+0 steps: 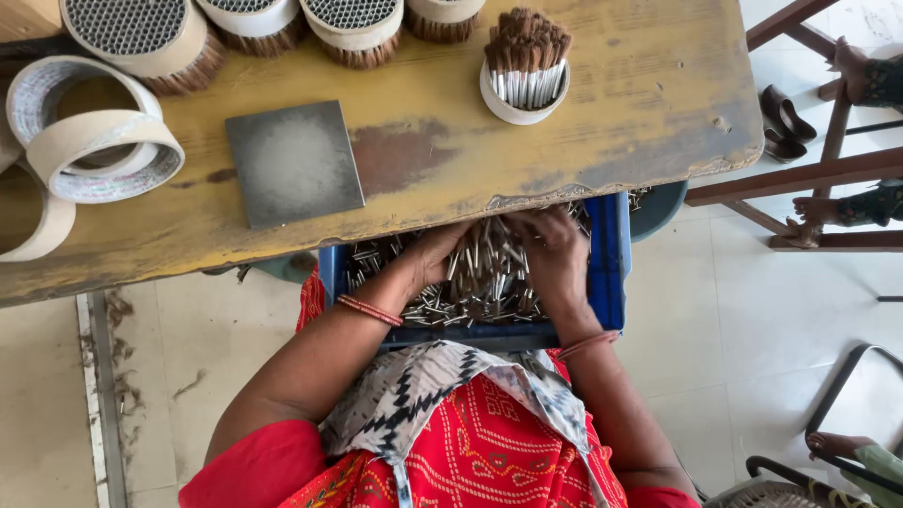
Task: The person picks through a bin of brush ferrules with brown bristles, sorting and handling the components by hand. Near the end, the person places a bundle of bristles into a white cup and presses it down, then sets the cup on the workbench.
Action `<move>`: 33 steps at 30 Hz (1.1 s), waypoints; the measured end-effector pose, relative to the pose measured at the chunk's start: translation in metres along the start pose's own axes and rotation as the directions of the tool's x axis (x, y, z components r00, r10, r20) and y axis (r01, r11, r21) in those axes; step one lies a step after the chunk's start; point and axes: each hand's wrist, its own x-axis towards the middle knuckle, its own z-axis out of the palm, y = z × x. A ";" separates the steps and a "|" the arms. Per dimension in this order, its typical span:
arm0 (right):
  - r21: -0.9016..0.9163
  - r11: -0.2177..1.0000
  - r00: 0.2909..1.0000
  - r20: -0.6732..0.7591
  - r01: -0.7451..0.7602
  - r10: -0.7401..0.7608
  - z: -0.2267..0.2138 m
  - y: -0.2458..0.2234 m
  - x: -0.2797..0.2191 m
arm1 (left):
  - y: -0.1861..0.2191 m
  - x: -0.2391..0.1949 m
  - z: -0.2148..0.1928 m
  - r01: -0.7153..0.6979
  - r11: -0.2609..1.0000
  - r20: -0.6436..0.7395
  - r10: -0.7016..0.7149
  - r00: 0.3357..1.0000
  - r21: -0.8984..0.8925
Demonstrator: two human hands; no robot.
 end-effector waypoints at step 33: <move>0.135 0.977 0.936 0.293 0.163 -0.197 -0.004 -0.009 -0.001 | -0.009 -0.004 0.012 -0.440 -0.082 0.441 0.337 0.832 0.894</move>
